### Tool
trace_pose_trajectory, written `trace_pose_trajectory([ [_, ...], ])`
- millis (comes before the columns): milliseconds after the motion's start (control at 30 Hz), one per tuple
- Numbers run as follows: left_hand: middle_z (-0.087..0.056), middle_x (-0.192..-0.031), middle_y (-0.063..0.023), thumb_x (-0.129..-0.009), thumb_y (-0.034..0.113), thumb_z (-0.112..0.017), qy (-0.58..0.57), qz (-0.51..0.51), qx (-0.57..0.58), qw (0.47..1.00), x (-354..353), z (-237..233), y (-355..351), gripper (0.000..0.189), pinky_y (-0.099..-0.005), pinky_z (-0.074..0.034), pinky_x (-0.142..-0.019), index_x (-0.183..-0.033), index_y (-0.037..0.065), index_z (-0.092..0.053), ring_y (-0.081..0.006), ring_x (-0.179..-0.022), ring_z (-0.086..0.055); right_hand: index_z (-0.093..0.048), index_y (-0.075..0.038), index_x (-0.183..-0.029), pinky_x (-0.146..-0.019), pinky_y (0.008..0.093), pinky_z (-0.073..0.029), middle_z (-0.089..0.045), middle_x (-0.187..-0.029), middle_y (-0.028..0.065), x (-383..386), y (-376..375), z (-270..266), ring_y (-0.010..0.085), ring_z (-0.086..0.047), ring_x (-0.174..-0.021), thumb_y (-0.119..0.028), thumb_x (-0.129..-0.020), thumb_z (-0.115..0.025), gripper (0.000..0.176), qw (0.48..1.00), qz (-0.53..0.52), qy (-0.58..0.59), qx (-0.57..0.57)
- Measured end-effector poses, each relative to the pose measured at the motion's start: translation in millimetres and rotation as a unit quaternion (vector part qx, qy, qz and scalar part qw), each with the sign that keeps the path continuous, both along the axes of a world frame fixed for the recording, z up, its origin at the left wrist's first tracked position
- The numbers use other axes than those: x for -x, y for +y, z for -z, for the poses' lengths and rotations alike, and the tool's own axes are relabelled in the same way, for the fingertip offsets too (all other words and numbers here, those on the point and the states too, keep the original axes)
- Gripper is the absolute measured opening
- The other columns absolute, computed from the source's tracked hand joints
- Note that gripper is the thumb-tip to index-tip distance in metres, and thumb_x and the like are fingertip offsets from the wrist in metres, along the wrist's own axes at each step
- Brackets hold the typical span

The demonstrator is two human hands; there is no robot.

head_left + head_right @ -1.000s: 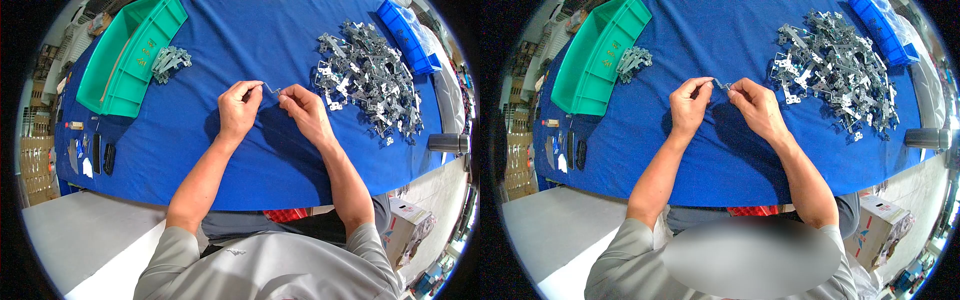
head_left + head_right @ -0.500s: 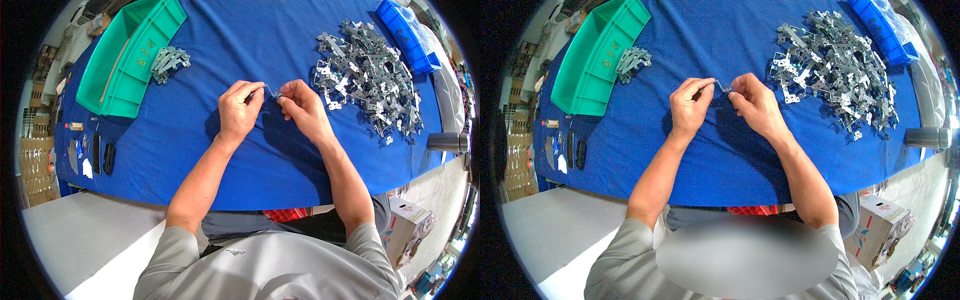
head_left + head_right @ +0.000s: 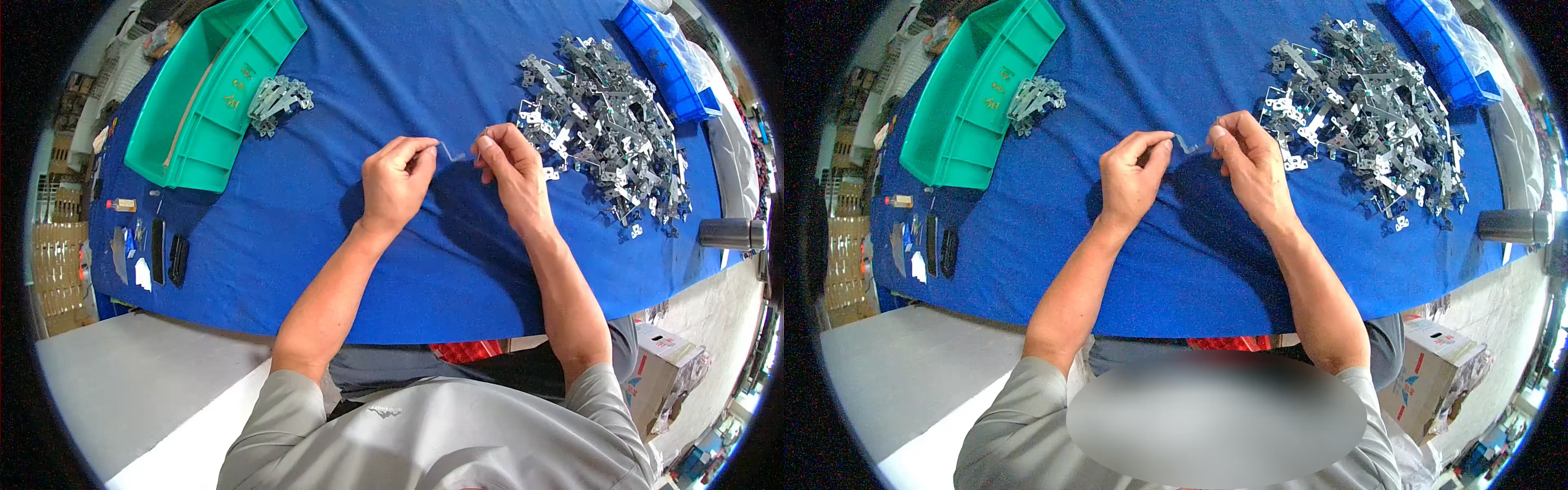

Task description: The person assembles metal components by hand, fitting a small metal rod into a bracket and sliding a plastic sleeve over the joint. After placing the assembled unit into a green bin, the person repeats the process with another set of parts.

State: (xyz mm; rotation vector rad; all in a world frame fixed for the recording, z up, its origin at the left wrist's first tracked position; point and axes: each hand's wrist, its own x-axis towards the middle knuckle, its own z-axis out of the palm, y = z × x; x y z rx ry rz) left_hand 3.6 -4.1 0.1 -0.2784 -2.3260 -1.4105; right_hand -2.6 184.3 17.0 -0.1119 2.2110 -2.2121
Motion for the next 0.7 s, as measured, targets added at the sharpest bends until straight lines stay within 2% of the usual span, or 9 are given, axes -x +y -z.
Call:
trace_pose_trajectory([
  [67,-0.075,-0.084,-0.0054,-0.094,0.006,-0.07,-0.056,-0.023,-0.063,0.996,2.5,5.5,-0.9,0.012,-0.025,-0.053,-0.059,-0.101,-0.001,-0.076,-0.0074,-0.066,-0.066,-0.067,-0.003,-0.101,-0.061,0.0235,-0.045,-0.064,-0.082,-0.0005,-1.4,1.4,-0.8,0.0059,-0.056,-0.07,-0.018,-0.103,-0.061,0.017,0.998,-0.051,-0.026,-0.013],
  [200,-0.072,-0.075,-0.0103,-0.092,0.003,-0.069,-0.058,-0.025,-0.112,0.992,3.1,6.8,1.6,0.007,-0.0285,-0.051,-0.057,-0.095,-0.002,-0.074,-0.0111,-0.063,-0.065,-0.069,-0.001,-0.102,-0.06,0.025,-0.047,-0.065,-0.078,0.0008,-7.5,-4.1,-2.2,0.0069,-0.058,-0.068,-0.02,-0.103,-0.062,0.02,0.993,-0.099,-0.017,-0.068],
  [300,-0.074,-0.08,-0.0044,-0.096,0.009,-0.069,-0.056,-0.02,-0.063,0.996,2.5,7.8,-1.5,0.014,-0.0246,-0.054,-0.059,-0.103,-0.002,-0.075,-0.0073,-0.066,-0.067,-0.069,0.0,-0.104,-0.06,0.0258,-0.048,-0.066,-0.078,0.0021,-8.0,-4.3,-3.2,0.0075,-0.059,-0.069,-0.021,-0.103,-0.063,0.021,0.992,-0.096,-0.016,-0.085],
  [400,-0.072,-0.077,-0.0112,-0.092,0.003,-0.069,-0.047,-0.023,-0.082,0.995,2.0,4.7,1.2,0.008,-0.0292,-0.051,-0.058,-0.096,-0.002,-0.074,-0.012,-0.064,-0.066,-0.069,0.0,-0.104,-0.06,0.0265,-0.048,-0.066,-0.078,0.0033,-7.5,-3.7,-3.2,0.008,-0.06,-0.069,-0.021,-0.102,-0.064,0.021,0.991,-0.085,-0.015,-0.098],
  [600,-0.073,-0.082,-0.013,-0.091,0.003,-0.069,-0.014,-0.032,-0.05,0.998,0.9,-0.1,1.1,0.008,-0.0302,-0.053,-0.06,-0.096,-0.002,-0.074,-0.0155,-0.066,-0.069,-0.069,0.0,-0.103,-0.06,0.0275,-0.048,-0.067,-0.077,0.0042,-6.8,-3.4,-1.1,0.0087,-0.06,-0.068,-0.02,-0.102,-0.064,0.021,0.989,-0.078,0.013,-0.122],
  [700,-0.071,-0.077,-0.0044,-0.093,0.004,-0.071,0.002,-0.025,-0.042,0.999,1.0,2.0,0.5,0.011,-0.0254,-0.048,-0.058,-0.1,-0.002,-0.076,-0.0066,-0.066,-0.061,-0.069,0.0,-0.103,-0.06,0.0281,-0.048,-0.067,-0.076,0.0047,-7.6,-3.8,-3.3,0.0091,-0.06,-0.068,-0.02,-0.101,-0.064,0.02,0.988,-0.078,0.013,-0.131],
])
